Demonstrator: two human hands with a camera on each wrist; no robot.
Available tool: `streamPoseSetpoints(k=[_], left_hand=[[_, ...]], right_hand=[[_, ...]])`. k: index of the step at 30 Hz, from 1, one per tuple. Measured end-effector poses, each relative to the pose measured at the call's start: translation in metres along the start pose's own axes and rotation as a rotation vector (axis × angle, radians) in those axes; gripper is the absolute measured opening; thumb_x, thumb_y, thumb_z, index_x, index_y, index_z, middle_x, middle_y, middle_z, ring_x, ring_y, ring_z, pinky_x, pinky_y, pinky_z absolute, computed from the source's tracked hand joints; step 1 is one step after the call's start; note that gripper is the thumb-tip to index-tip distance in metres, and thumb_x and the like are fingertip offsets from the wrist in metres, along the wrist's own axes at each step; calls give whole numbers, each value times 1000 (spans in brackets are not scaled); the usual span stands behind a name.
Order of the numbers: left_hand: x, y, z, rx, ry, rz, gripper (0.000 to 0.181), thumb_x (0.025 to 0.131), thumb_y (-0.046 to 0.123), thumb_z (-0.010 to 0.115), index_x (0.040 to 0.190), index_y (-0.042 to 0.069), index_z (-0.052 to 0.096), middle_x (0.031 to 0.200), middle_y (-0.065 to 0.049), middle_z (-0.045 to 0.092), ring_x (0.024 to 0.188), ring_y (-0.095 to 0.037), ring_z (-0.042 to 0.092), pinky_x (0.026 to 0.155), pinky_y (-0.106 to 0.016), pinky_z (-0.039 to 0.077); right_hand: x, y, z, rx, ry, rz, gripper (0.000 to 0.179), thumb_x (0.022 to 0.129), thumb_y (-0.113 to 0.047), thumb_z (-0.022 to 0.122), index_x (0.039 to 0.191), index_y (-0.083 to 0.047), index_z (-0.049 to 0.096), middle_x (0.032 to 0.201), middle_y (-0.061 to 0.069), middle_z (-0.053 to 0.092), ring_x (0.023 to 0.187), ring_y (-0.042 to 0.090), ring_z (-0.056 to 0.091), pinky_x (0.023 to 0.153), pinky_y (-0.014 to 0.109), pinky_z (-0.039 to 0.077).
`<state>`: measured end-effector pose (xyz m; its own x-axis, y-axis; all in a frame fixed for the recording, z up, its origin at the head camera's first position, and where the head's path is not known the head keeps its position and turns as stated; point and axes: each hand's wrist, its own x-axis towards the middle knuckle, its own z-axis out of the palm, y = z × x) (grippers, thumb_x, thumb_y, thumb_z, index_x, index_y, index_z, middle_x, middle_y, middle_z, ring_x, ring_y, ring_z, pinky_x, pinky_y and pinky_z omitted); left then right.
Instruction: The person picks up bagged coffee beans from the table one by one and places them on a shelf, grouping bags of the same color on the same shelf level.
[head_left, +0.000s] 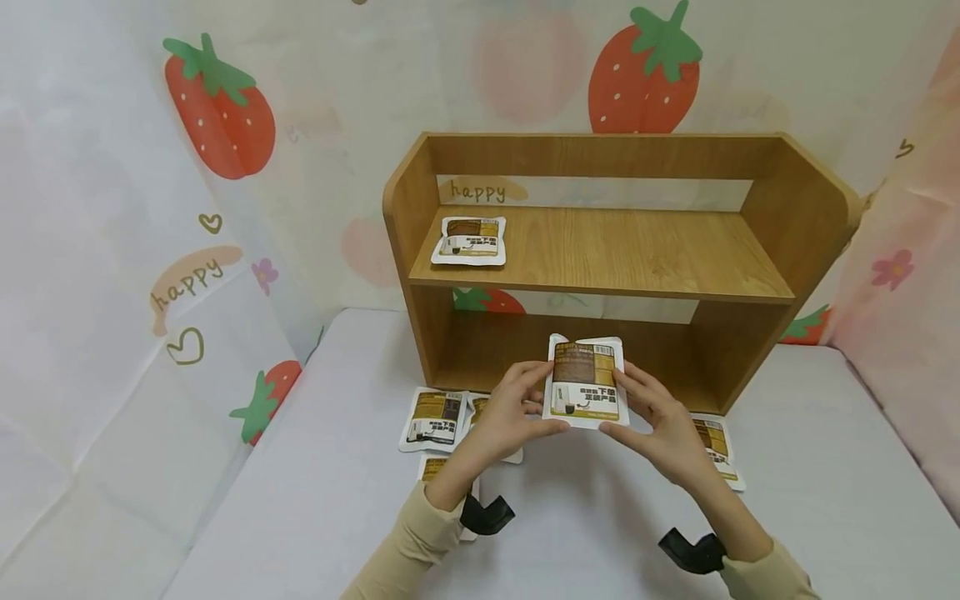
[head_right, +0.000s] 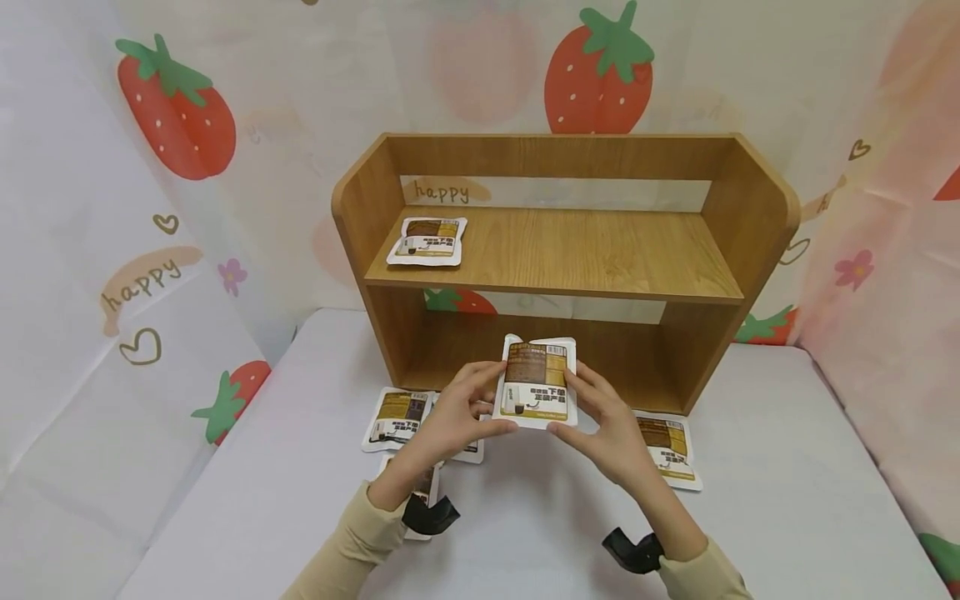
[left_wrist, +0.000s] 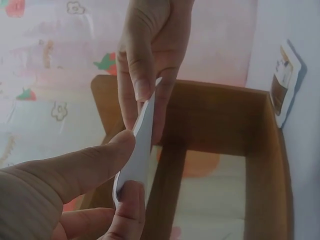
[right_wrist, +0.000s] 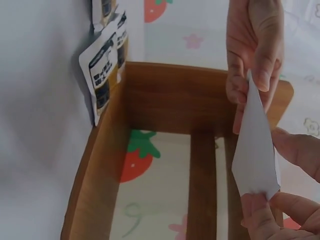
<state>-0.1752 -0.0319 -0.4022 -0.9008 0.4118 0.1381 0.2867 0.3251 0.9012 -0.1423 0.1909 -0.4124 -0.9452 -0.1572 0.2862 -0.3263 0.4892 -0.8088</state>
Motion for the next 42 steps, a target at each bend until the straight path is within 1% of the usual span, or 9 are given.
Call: streamPoseSetpoints(k=[6, 11, 14, 17, 20, 23, 28, 35, 42], left_hand=[[3, 11, -8, 17, 2, 28, 82, 69, 11, 81, 140, 8, 40, 137, -10, 37, 94, -15, 52, 82, -21, 51], [6, 18, -13, 31, -2, 31, 83, 69, 12, 82, 140, 9, 40, 138, -9, 37, 94, -15, 52, 84, -26, 51], [7, 23, -16, 24, -2, 32, 83, 69, 10, 82, 140, 9, 40, 139, -10, 36, 94, -16, 52, 84, -30, 52], [9, 26, -20, 25, -2, 46, 84, 68, 8, 81, 141, 8, 39, 139, -10, 35, 94, -17, 53, 83, -26, 52], [11, 29, -24, 35, 5, 62, 84, 69, 9, 81, 141, 8, 39, 139, -9, 35, 96, -17, 54, 82, -20, 51], [14, 32, -28, 40, 14, 70, 83, 69, 10, 81, 141, 9, 39, 139, -9, 36, 97, -18, 55, 83, -20, 51], [21, 36, -33, 77, 26, 104, 81, 70, 14, 80, 140, 9, 40, 138, -10, 38, 99, -20, 55, 84, -22, 51], [30, 42, -40, 63, 38, 140, 79, 71, 15, 81, 140, 8, 42, 137, -9, 40, 102, -20, 57, 85, -23, 51], [41, 46, -44, 85, 72, 159, 76, 73, 16, 79, 139, 8, 43, 138, -7, 41, 99, -19, 59, 82, -22, 52]], right_hand=[[3, -9, -5, 27, 21, -31, 71, 75, -12, 77, 137, -1, 44, 146, 14, 33, 118, 36, 52, 89, 16, 44], [5, -17, -8, -18, 37, -53, 71, 75, -13, 77, 137, -2, 44, 146, 13, 34, 106, 32, 60, 80, 6, 43], [8, -22, -11, -21, 38, -88, 73, 74, -12, 78, 137, -2, 44, 147, 14, 32, 113, 34, 55, 81, 4, 41], [12, -26, -15, -20, 34, -130, 74, 72, -10, 79, 137, -1, 43, 147, 14, 31, 124, 36, 44, 84, 2, 39], [17, -30, -18, -30, 20, -163, 76, 71, -9, 80, 137, 0, 43, 147, 14, 31, 128, 36, 38, 88, 3, 37], [23, -32, -21, -35, 3, -171, 77, 71, -9, 79, 137, 0, 42, 147, 13, 30, 129, 35, 39, 93, 12, 39], [31, -36, -26, -88, 2, -169, 76, 74, -14, 78, 138, -1, 41, 148, 14, 30, 130, 34, 38, 94, 28, 41], [41, -45, -35, -61, 8, -216, 74, 74, -12, 77, 138, -1, 41, 148, 15, 29, 131, 34, 36, 95, 20, 39], [57, -49, -43, -108, 20, -254, 69, 75, -12, 77, 136, -4, 45, 144, 13, 37, 128, 33, 41, 95, 27, 42]])
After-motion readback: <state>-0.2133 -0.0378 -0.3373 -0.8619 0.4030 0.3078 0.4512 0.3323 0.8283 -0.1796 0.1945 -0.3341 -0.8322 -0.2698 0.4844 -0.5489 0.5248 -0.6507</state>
